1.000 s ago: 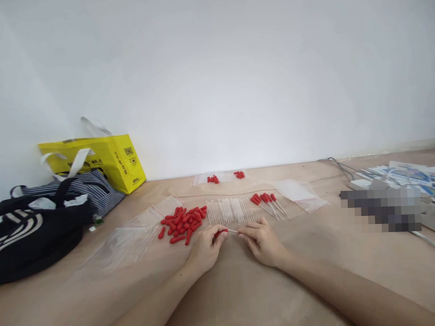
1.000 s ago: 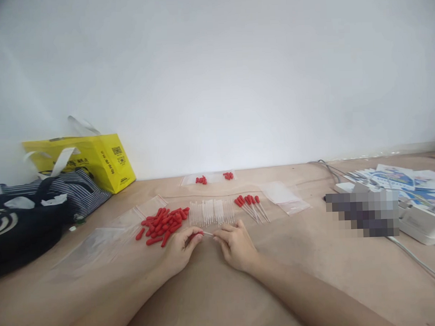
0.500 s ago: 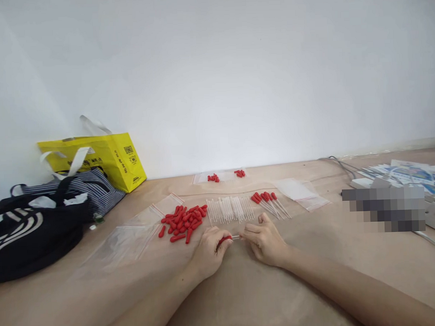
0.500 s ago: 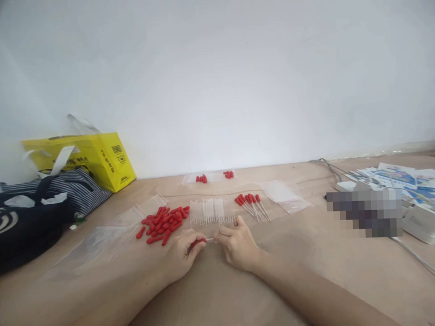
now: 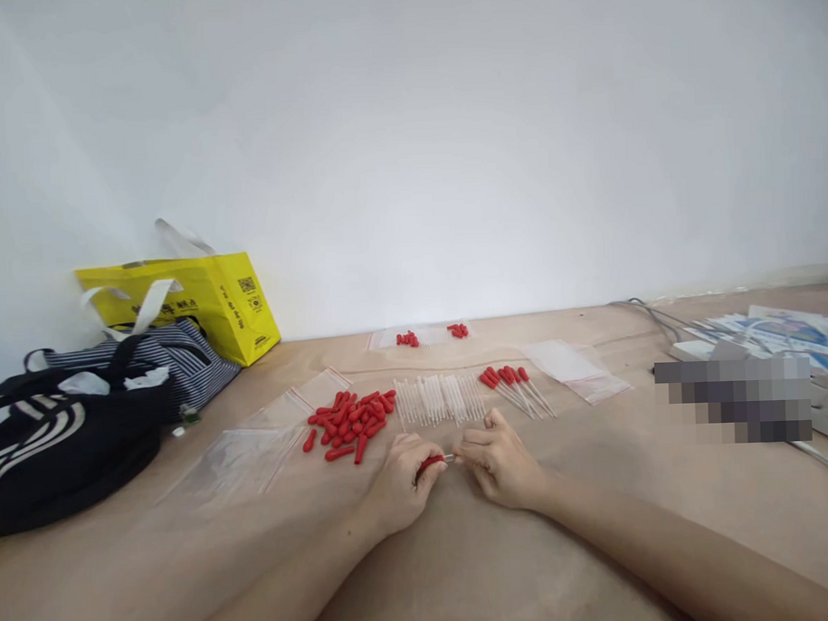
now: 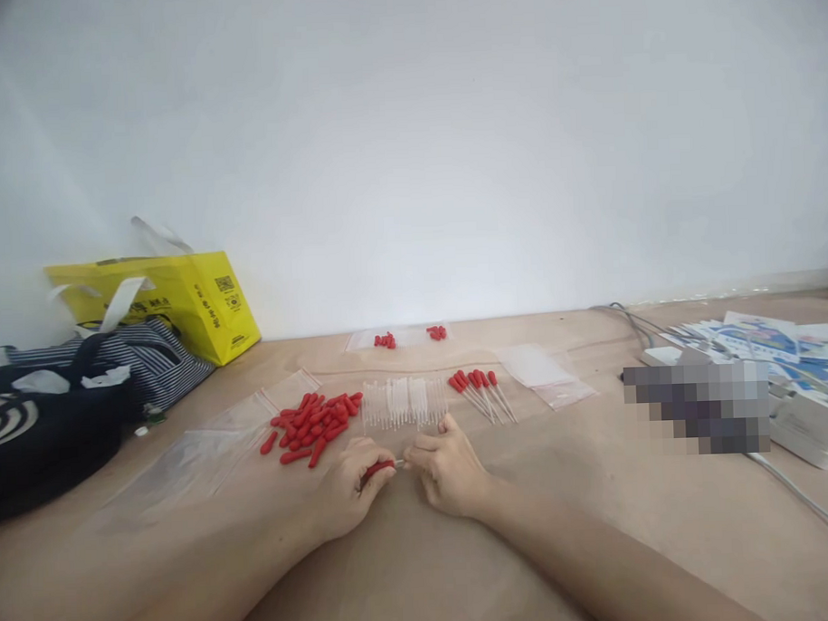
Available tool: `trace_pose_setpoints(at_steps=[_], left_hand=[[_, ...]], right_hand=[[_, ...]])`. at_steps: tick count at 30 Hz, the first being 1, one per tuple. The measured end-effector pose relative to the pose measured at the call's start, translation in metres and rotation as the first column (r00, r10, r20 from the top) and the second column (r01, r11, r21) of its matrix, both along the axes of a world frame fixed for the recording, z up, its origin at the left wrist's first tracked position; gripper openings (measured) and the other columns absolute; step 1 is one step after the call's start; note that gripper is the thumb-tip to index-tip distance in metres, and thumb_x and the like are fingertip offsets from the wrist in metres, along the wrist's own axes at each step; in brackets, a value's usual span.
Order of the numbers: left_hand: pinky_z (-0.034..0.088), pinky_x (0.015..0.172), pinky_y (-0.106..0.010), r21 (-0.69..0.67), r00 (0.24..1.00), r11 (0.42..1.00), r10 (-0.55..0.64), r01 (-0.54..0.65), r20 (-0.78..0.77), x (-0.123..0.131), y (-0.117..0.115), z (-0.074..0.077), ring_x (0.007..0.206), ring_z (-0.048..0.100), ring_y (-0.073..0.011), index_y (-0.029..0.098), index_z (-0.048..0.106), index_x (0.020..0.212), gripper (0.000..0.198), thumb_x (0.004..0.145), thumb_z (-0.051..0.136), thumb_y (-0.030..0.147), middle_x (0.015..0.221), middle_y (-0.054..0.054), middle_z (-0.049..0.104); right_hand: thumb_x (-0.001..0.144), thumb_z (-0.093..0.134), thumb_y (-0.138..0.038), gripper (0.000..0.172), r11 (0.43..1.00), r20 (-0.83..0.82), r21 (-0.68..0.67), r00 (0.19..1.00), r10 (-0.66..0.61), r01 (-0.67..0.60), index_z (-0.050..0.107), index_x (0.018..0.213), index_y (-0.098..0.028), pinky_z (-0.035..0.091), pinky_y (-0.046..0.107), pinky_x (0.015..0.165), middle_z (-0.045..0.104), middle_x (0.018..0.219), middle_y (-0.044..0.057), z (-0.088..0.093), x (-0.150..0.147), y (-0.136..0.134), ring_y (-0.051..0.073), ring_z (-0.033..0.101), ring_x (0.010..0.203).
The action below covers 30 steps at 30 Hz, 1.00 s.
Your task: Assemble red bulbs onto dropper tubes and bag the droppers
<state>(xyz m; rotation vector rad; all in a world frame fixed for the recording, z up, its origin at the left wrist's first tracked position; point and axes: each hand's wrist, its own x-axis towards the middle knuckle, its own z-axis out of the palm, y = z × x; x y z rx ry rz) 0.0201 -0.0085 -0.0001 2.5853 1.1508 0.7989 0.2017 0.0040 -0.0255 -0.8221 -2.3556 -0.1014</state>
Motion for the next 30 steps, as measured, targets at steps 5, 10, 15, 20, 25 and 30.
trace_pose_setpoints(at_steps=[5,10,15,20,25,30], left_hand=[[0.037,0.066,-0.028,-0.014,1.0,1.0,0.012,-0.012,0.004,0.0,0.001,-0.001,0.063,0.049,-0.0146,0.016,0.055,0.068,0.017,0.08,0.043,0.019,0.061,0.0,0.055],[0.037,0.064,-0.026,-0.063,0.996,0.995,0.074,-0.071,0.05,-0.004,0.006,-0.002,0.065,0.052,-0.0142,0.018,0.059,0.078,0.015,0.081,0.046,0.025,0.067,0.001,0.059],[0.035,0.07,-0.029,-0.008,0.999,0.999,0.05,-0.05,0.009,-0.01,0.01,-0.003,0.063,0.052,-0.014,0.019,0.061,0.068,0.02,0.081,0.048,0.026,0.06,0.002,0.06],[0.034,0.074,-0.032,0.028,0.998,0.998,0.055,-0.055,-0.012,-0.012,0.01,-0.003,0.071,0.054,-0.0153,0.023,0.063,0.079,0.018,0.081,0.047,0.031,0.07,0.001,0.063],[0.031,0.081,-0.039,0.236,0.935,0.908,0.353,-0.346,0.012,-0.026,0.016,0.003,0.095,0.049,-0.0238,0.024,0.054,0.105,0.035,0.074,0.055,0.041,0.1,-0.005,0.059],[0.03,0.077,-0.04,0.304,0.817,0.798,0.568,-0.52,-0.095,-0.04,0.023,0.01,0.095,0.048,-0.0254,0.023,0.061,0.087,0.019,0.073,0.055,0.034,0.095,-0.004,0.059]], right_hand=[[0.08,0.037,-0.013,0.02,0.999,-0.02,-0.037,1.0,0.018,-0.019,0.055,0.073,-0.016,0.02,0.028,0.062,0.055,0.063,0.0,0.001,-0.002,0.001,0.01,0.04,0.056],[0.086,0.037,-0.017,0.019,0.994,-0.028,-0.105,0.999,0.016,-0.019,0.056,0.086,-0.018,0.021,0.027,0.064,0.059,0.073,0.0,0.007,0.003,0.003,0.011,0.046,0.065],[0.086,0.04,-0.02,0.019,0.998,0.059,-0.067,0.998,-0.007,0.011,0.058,0.089,-0.019,0.02,0.028,0.064,0.06,0.075,0.0,0.009,0.008,0.003,0.012,0.047,0.07],[0.083,0.044,-0.023,0.017,0.998,0.131,0.026,0.99,-0.059,0.056,0.061,0.083,-0.021,0.021,0.029,0.063,0.059,0.073,0.001,0.008,0.008,0.001,0.013,0.046,0.07],[0.082,0.042,-0.022,0.021,0.912,-0.014,-0.022,0.912,-0.41,0.41,0.062,0.087,-0.021,0.024,0.03,0.071,0.062,0.079,0.003,0.009,0.027,0.019,0.015,0.051,0.078],[0.08,0.041,-0.027,0.025,0.567,-0.056,-0.289,0.578,-0.814,0.771,0.059,0.097,-0.023,0.028,0.031,0.073,0.065,0.085,0.003,0.012,0.061,0.043,0.019,0.056,0.084]])
